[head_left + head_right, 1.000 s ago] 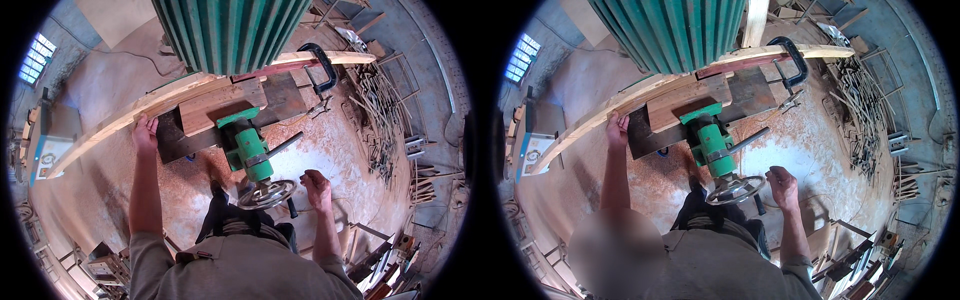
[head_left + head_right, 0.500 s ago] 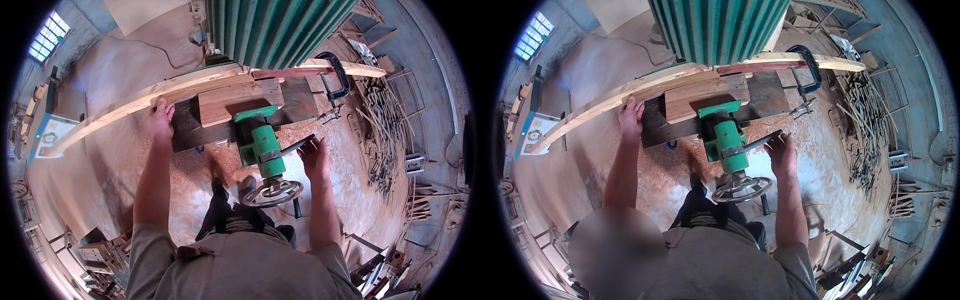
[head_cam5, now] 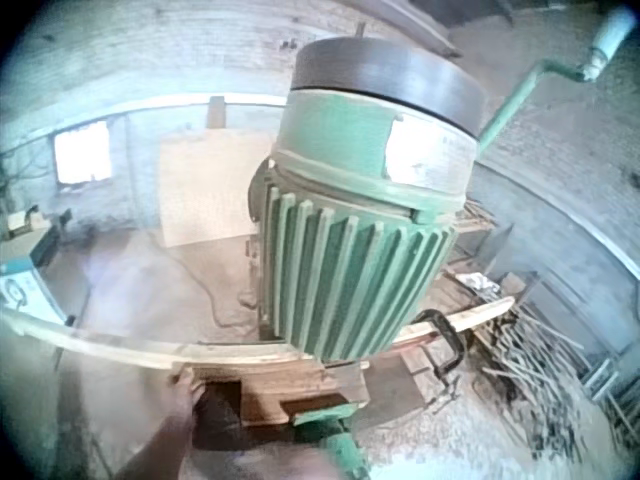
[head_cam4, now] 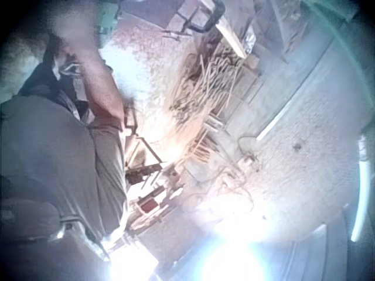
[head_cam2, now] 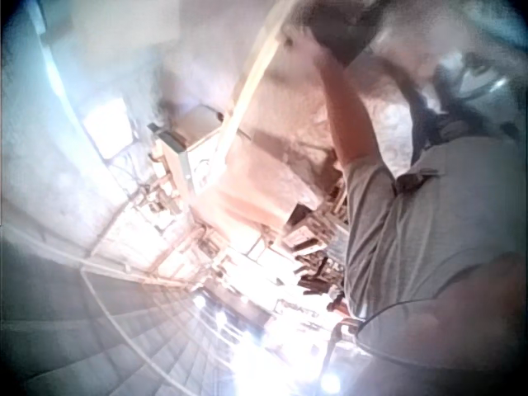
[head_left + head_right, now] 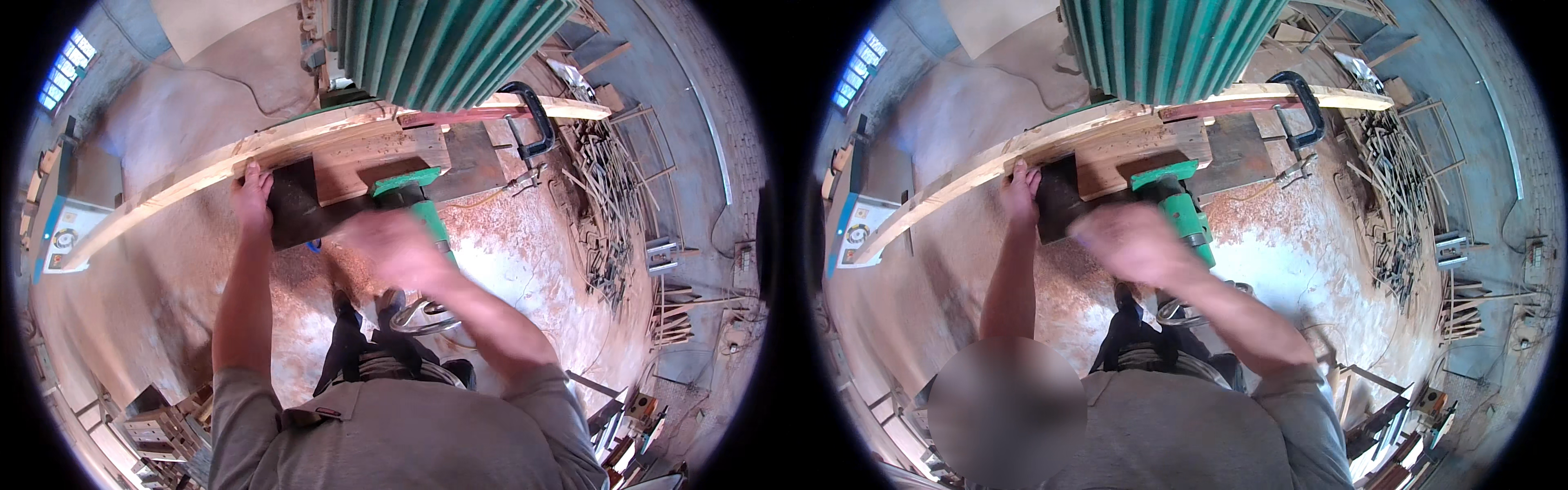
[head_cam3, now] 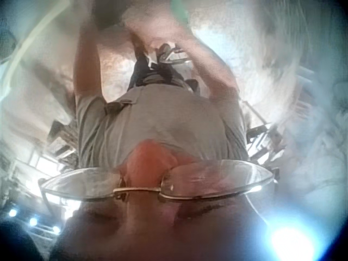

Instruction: The person picks up wooden planks and uses a green spindle moulder to shape their edges. They repeatedly feed planks through the machine, then stack the finished pieces on a nearby table.

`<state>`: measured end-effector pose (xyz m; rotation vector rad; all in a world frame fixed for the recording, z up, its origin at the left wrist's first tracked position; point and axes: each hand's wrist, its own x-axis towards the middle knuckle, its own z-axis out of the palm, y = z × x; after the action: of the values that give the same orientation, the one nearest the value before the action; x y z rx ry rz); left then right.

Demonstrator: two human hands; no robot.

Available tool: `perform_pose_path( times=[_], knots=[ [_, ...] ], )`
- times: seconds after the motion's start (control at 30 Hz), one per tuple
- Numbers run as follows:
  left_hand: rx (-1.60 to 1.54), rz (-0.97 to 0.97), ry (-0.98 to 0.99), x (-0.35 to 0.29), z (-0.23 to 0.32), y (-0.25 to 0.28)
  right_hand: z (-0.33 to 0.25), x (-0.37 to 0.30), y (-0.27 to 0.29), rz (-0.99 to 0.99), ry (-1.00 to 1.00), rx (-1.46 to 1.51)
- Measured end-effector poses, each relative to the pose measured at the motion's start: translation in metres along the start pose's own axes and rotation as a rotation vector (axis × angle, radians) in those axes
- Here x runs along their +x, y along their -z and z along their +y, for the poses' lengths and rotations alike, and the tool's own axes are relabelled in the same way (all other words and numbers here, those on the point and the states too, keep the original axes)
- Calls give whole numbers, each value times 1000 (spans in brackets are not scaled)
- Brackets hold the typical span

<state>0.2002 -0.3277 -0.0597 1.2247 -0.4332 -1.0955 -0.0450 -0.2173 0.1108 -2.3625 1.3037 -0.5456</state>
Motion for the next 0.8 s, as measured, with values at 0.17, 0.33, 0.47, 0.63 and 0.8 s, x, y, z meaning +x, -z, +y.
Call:
perform_pose_path(
  times=[0.17, 0.33, 0.47, 0.63, 0.8],
  knots=[
    [4, -21, 14, 0, 5, 3, -33, 30, -13, -446, -290, 152],
    [37, -32, 14, -11, 2, 6, -26, 32, -57, -616, -412, 46],
    [36, -36, 18, -1, 3, 2, -30, 18, -40, -299, -262, 163],
    [14, -11, 29, 14, -9, 7, 35, -24, 56, 337, -278, 437],
    [-26, 35, 18, 15, -11, 9, 99, -59, 357, 926, -277, 164]
  ],
)
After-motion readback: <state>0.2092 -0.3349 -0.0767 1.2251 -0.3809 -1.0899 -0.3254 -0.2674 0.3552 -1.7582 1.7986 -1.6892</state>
